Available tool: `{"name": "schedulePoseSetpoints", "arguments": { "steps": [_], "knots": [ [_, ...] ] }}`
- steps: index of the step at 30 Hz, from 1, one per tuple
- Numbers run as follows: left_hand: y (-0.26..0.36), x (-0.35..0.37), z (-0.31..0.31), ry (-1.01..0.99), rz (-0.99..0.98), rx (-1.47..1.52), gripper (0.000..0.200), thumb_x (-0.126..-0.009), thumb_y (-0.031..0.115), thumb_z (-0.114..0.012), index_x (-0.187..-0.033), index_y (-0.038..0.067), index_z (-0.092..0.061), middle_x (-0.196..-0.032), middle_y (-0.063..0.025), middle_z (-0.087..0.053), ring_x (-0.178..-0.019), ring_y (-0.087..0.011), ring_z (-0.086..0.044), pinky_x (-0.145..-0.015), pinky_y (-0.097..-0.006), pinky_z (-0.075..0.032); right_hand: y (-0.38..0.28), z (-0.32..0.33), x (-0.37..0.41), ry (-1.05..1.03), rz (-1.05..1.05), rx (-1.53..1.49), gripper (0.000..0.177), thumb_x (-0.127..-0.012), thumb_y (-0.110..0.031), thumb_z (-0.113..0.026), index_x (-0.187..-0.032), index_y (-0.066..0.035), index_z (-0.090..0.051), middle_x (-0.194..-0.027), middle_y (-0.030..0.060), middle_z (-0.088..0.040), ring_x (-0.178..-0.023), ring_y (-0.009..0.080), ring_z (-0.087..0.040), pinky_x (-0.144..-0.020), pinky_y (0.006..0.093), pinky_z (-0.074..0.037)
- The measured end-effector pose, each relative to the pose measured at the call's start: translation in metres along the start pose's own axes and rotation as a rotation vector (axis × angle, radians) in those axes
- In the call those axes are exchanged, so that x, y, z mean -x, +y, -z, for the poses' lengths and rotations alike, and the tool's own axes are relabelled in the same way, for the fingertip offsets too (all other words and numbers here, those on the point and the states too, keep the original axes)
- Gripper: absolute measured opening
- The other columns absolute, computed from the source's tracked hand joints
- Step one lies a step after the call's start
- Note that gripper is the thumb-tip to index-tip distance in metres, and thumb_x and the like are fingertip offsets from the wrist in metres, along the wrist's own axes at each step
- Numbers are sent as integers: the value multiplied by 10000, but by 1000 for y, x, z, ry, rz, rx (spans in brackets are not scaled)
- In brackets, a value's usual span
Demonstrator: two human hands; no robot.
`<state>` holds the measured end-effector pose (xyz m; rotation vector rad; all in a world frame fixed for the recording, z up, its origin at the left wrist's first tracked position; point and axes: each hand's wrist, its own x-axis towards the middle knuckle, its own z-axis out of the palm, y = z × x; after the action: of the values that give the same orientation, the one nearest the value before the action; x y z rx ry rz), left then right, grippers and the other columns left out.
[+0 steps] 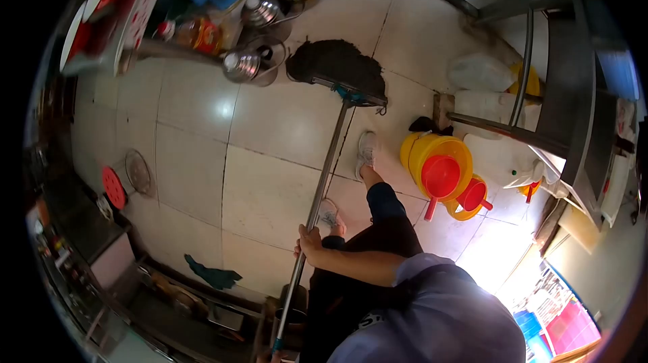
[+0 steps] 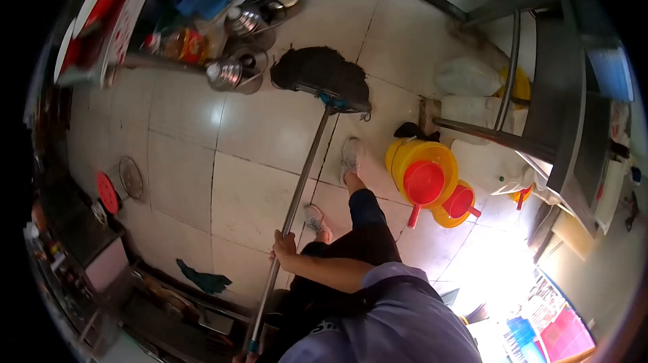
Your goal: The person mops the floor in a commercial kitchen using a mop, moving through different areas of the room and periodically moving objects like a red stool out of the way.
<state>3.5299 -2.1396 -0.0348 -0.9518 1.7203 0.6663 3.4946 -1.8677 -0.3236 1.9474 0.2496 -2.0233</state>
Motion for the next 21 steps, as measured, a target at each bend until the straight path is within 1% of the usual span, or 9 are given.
{"name": "schedulePoseSetpoints", "arguments": {
  "steps": [3, 6, 7, 10, 12, 14, 18, 19, 21],
  "knots": [
    [74, 6, -43, -97, -80, -421, 254, -845, 214, -591, -1018, 35, -541, -778, -37, -574, -670, -125, -514, -588, -297, -453, -77, 8, -1, -57, 80, -69, 324, -878, -323, -488, -951, -95, -269, -619, 79, -410, -410, 173, -432, -352, 339, -422],
    [147, 12, -141, -138, -363, -5, 298, -856, 232, -556, -1049, 5, -553, -708, -60, -585, -630, -167, -542, -564, -325, -454, -173, 24, -26, -24, 285, -23, 330, -890, -353, -454, -919, -70, -288, -527, 76, -404, -344, 187, -432, -309, 347, -390],
    [162, -34, -142, -219, -12, -398, 426, -866, 417, -495, -888, -4, -554, -556, -12, -474, -445, -91, -447, -404, -242, -332, -215, 38, -38, -16, 351, 91, 350, -879, -362, -471, -917, -62, -296, -510, 87, -420, -316, 226, -460, -280, 359, -377],
    [260, -21, -273, -337, -322, -720, 345, -873, 366, -473, -815, 37, -560, -569, -9, -488, -510, -66, -450, -435, -242, -348, -361, 73, -55, 78, 518, 117, 375, -881, -382, -454, -960, -35, -335, -570, 117, -504, -350, 240, -505, -294, 386, -400],
    [303, -27, -351, -487, -434, -618, 392, -900, 391, -413, -830, 18, -509, -515, -42, -453, -392, -118, -420, -369, -262, -348, -457, 106, -92, 177, 706, 206, 388, -880, -363, -455, -1033, -20, -356, -650, 154, -526, -387, 248, -533, -328, 403, -441],
    [354, 3, -430, -612, -123, -388, 412, -918, 391, -369, -831, 4, -479, -487, -70, -440, -337, -157, -416, -340, -281, -352, -540, 129, -32, 212, 663, 194, 380, -888, -312, -455, -1096, -7, -365, -606, 129, -502, -405, 219, -512, -336, 369, -420],
    [346, 32, -433, -625, -267, -477, 419, -917, 393, -372, -777, 11, -469, -451, -47, -393, -328, -130, -384, -326, -258, -328, -528, 156, -33, 28, 706, 149, 381, -889, -277, -456, -1126, 4, -358, -595, 115, -503, -441, 219, -519, -356, 370, -415],
    [333, 30, -413, -596, -241, -492, 412, -919, 382, -368, -751, 18, -464, -456, -43, -397, -333, -134, -384, -327, -262, -322, -510, 145, -49, 216, 746, 277, 418, -879, -302, -465, -1138, 2, -341, -643, 131, -525, -481, 231, -539, -379, 381, -429],
    [336, 62, -366, -405, -272, -830, 438, -902, 404, -386, -651, 55, -473, -531, -49, -481, -406, -140, -426, -389, -272, -327, -463, 124, 2, 169, 690, 149, 418, -871, -333, -480, -1102, -3, -370, -645, 128, -528, -503, 222, -551, -403, 378, -448]
  ]
}}
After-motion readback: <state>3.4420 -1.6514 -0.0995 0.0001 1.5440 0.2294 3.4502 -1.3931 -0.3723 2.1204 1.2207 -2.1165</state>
